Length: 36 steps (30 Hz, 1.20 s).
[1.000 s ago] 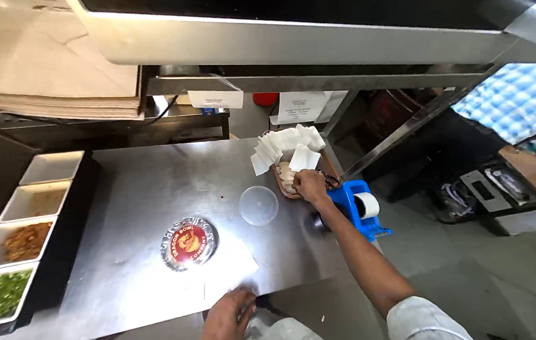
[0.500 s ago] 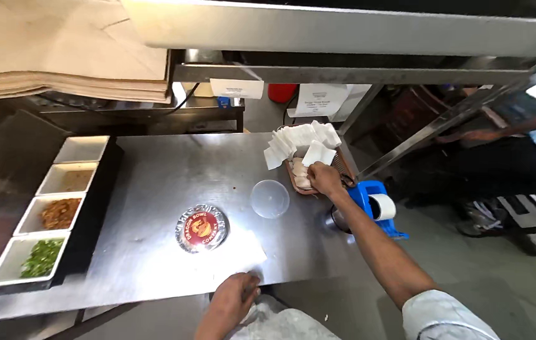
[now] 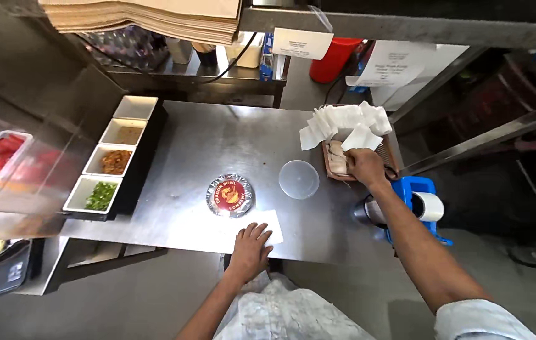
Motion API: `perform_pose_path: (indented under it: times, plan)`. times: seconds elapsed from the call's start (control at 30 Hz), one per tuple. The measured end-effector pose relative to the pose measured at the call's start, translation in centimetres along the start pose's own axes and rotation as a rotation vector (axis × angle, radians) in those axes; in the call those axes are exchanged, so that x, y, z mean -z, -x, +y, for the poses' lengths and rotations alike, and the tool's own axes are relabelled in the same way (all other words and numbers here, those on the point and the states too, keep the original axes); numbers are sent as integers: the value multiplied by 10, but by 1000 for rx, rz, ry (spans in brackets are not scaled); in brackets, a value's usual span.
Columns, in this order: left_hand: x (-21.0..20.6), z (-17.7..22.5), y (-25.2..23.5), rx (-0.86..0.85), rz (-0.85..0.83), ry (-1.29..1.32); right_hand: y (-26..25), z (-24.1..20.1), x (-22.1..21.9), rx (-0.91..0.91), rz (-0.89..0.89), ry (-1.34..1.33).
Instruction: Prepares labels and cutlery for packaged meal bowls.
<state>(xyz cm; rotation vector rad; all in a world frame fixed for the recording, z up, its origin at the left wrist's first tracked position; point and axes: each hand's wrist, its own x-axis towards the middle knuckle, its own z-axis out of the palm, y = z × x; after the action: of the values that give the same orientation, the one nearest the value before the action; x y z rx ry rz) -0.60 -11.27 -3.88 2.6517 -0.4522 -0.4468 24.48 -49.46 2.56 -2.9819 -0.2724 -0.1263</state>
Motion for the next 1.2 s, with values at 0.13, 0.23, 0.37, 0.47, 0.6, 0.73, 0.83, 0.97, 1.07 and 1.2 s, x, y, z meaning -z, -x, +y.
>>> perform_pose_path:
  times: [0.13, 0.23, 0.37, 0.47, 0.6, 0.73, 0.83, 0.97, 1.07, 1.2]
  plan:
    - [-9, -13, 11, -43, 85, -6, 4, 4, 0, 35, 3, -6]
    - [-11, -13, 8, -56, 121, -21, 4, 6, -2, 15, -21, -24]
    - [-11, -12, 6, -82, 203, -53, -1, 4, -3, 4, -24, -48]
    - [-4, -7, 3, -125, 288, -50, 2, 4, 0, -8, 31, -34]
    - [17, 9, -7, -160, 379, 28, 7, -1, 4, -12, 105, 5]
    - [40, 33, -36, -223, 427, 146, 5, 0, 2, -54, -83, -38]
    - [59, 53, -66, -257, 397, 227, 2, 0, -1, -42, -59, -45]
    - [92, 85, -113, -219, 287, 369, 8, 1, 0, -27, 32, -69]
    - [108, 98, -150, -167, 278, 439, 12, -2, 0, -13, 131, -134]
    - [109, 123, -212, -8, 214, 695, 24, -14, 31, -164, 256, -420]
